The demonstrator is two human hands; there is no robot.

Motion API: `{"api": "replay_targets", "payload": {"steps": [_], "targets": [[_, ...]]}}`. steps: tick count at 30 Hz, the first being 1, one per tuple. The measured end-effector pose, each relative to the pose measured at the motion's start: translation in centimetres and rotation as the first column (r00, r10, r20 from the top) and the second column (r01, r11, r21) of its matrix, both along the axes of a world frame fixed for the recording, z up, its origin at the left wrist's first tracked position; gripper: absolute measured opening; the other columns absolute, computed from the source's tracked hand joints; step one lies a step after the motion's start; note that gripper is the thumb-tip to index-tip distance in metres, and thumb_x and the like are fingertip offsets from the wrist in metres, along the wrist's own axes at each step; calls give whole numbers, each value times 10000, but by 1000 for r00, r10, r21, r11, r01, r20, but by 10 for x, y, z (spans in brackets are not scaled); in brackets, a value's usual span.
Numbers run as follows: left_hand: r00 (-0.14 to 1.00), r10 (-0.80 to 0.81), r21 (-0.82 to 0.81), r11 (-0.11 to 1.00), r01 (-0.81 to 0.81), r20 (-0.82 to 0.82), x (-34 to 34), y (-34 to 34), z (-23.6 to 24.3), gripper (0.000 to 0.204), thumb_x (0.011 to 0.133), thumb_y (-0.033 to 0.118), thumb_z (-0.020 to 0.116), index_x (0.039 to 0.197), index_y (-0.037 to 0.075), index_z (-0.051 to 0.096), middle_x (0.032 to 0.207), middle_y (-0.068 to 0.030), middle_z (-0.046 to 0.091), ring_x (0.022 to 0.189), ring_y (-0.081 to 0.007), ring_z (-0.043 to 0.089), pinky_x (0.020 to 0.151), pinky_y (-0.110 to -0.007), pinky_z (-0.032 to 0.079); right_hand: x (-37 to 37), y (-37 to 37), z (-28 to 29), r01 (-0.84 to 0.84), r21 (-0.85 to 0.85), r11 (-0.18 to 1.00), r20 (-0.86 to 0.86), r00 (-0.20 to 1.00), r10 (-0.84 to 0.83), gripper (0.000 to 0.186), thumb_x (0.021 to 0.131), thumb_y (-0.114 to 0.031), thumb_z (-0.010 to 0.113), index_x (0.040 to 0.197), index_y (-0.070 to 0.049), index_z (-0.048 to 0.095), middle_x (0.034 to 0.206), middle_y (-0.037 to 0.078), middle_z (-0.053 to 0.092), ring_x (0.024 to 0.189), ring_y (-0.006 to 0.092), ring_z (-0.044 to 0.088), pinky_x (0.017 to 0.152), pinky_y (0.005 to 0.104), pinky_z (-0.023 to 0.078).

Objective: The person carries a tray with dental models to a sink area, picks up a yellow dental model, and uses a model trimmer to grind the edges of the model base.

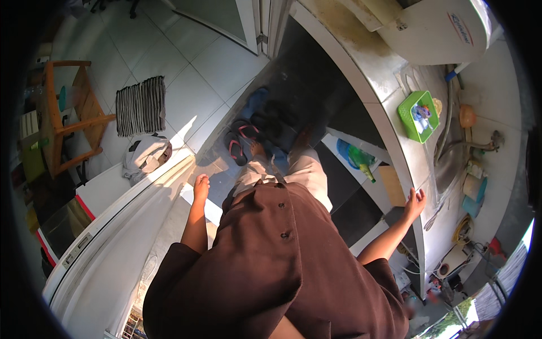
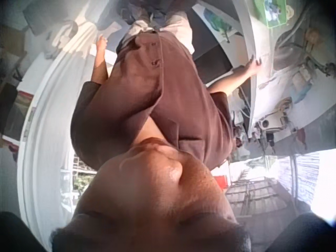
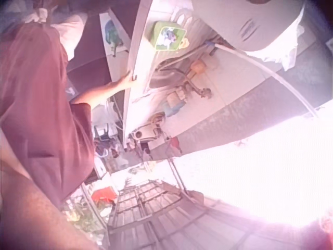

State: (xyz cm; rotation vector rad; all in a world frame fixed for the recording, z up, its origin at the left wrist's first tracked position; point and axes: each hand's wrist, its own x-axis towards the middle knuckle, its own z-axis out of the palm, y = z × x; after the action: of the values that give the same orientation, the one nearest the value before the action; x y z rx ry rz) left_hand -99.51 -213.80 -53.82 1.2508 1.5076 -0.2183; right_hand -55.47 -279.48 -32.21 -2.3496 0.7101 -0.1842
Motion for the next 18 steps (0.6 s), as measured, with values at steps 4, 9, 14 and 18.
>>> {"api": "replay_targets", "payload": {"steps": [4, 9, 14, 18], "targets": [[999, -42, 3, 999, 42, 3, -10, 46, -1, 380, 951, 361, 533, 1254, 135, 567, 991, -41, 630, 797, -118, 567, 625, -296, 436, -80, 85, 41, -47, -144, 988, -144, 989, 26, 531, 811, -315, 788, 1272, -116, 614, 1197, 104, 622, 848, 179, 624, 657, 313, 531], [998, -49, -106, 993, 45, -36, 35, 50, 9, 382, 954, 384, 539, 1265, 164, 565, 1027, -33, 638, 844, -136, 585, 731, -327, 450, -134, 70, 48, -91, -210, 974, -198, 979, 49, 470, 824, -302, 779, 1226, -97, 646, 1207, 114, 625, 996, 209, 634, 784, 327, 530], [974, -193, -193, 958, 214, 118, 48, 25, 11, 438, 952, 444, 545, 1298, 175, 545, 1088, -43, 647, 902, -154, 597, 764, -335, 450, -140, 107, 57, -242, -254, 936, -165, 965, 204, 420, 836, -271, 768, 1191, -73, 661, 1201, 116, 618, 1095, 223, 614, 838, 318, 514], [964, -264, -328, 908, 261, 37, 54, 12, 6, 410, 944, 414, 563, 1259, 152, 575, 990, -16, 635, 786, -123, 581, 627, -285, 426, -148, 112, 68, -208, -204, 957, -158, 971, 178, 405, 819, -231, 780, 1177, -79, 667, 1188, 106, 612, 966, 194, 648, 779, 298, 530]]}}
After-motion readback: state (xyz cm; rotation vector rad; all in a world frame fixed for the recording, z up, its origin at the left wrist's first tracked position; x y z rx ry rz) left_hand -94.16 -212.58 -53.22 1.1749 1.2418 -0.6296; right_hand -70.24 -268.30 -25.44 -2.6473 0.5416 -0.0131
